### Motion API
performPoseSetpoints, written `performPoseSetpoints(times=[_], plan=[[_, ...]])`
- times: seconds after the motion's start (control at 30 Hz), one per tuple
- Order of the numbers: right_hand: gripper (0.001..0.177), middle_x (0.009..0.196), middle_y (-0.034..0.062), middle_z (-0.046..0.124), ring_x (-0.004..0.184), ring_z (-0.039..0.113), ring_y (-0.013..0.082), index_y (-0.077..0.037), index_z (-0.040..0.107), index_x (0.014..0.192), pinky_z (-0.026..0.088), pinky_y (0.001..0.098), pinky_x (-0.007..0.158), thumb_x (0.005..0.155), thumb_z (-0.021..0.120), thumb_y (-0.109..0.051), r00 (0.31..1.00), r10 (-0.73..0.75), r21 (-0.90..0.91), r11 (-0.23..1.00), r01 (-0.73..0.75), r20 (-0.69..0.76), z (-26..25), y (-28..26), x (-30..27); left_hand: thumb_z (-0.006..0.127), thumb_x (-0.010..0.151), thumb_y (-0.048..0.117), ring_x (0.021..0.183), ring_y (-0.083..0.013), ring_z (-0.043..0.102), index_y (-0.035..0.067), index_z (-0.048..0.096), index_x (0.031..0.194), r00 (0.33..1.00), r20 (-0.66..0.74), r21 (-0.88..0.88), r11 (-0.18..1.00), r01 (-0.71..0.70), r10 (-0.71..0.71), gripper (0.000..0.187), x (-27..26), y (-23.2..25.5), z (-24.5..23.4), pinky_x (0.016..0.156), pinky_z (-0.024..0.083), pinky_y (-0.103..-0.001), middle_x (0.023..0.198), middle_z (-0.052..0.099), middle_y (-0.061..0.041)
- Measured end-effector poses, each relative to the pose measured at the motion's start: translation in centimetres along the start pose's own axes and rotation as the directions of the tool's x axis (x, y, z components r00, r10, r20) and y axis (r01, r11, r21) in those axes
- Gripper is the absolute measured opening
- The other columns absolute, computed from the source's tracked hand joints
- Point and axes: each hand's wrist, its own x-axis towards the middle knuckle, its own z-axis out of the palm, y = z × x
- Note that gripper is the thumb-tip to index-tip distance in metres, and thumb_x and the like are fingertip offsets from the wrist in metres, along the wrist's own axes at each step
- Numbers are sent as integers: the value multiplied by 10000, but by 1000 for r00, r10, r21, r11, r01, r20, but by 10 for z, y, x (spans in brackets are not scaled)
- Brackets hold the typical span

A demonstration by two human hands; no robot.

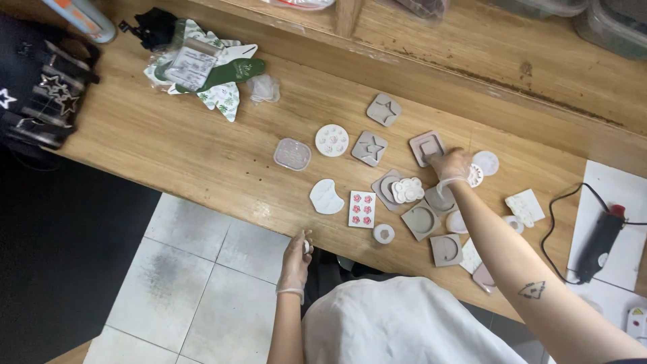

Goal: Organizing and inspecting silicone candle molds on a workbench and placing them on storage shelves.

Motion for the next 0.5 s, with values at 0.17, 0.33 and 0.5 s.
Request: performPoseSetpoints(times=[0.17, 0.33, 0.5], plan=[[694, 1098, 233, 690, 1017, 651, 349, 29, 644, 1243, 520, 440, 887, 715, 826, -384, 947, -118, 174, 982, 67, 299, -46, -35, -31, 615, 989, 312, 883, -171, 632, 66, 706, 1163, 997, 26, -177, 982, -69, 74, 315, -17, -18, -15, 736, 491, -223, 997, 627, -90], [567, 990, 201, 718, 845, 691, 269, 49, 625, 1241, 562, 340, 745, 788, 808, -240, 945, -124, 407, 913, -11, 304, -68, -41, -18, 577, 1007, 230, 946, -201, 616, -13, 694, 1163, 994, 63, -293, 954, -70, 92, 311, -25, -31, -6, 834, 473, -273, 1069, 661, -136], [151, 790, 58, 664, 558, 581, 120, -75, 646, 1000, 473, 213, 461, 897, 734, -142, 937, -166, 790, 594, -154, 308, -27, 6, 65, 626, 977, 169, 982, -223, 648, -29, 671, 1213, 996, 48, -282, 957, -64, 81, 311, -22, -38, 0, 866, 515, -277, 1068, 674, -142]])
